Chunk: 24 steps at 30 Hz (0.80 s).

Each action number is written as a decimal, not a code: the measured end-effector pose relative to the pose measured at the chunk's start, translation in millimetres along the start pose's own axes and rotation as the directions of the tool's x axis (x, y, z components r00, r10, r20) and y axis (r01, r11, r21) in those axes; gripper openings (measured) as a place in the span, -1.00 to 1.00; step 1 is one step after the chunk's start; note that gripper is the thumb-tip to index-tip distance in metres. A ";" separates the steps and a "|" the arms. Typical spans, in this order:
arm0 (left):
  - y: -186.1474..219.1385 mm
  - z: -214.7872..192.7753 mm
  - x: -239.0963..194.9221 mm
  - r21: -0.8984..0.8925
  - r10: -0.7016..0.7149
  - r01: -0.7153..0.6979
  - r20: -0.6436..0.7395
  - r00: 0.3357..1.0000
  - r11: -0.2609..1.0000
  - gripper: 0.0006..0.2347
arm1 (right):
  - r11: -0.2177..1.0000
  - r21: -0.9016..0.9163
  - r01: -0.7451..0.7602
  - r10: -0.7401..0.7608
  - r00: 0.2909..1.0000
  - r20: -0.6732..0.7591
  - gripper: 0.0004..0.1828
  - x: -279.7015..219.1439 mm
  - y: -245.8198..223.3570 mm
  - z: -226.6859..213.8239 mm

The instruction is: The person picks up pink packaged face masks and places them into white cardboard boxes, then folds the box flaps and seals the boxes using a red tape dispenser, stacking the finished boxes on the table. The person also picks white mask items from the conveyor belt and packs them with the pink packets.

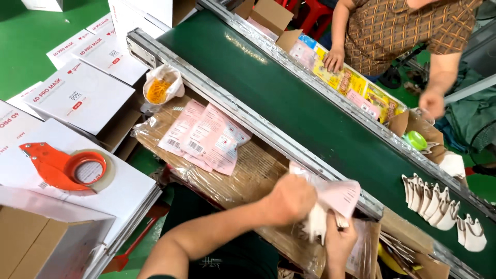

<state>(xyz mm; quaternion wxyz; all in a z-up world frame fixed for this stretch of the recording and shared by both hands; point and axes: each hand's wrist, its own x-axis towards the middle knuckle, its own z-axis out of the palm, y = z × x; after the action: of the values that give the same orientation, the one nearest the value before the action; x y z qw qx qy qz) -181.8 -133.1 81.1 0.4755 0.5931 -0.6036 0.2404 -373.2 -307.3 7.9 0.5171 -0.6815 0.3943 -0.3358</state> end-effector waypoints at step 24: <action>22.1 -37.4 -34.6 -0.879 -0.842 0.477 0.277 0.463 -0.028 -0.62 | 0.843 0.469 -0.263 0.026 0.891 0.454 -0.47 -52.6 -100.5 75.5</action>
<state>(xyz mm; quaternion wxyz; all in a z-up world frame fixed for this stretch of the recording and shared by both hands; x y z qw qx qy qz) -197.2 -80.4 73.5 0.8548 0.4037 -0.1614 -0.2833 -313.1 -212.1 84.6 0.7796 -0.5409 0.2167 -0.2296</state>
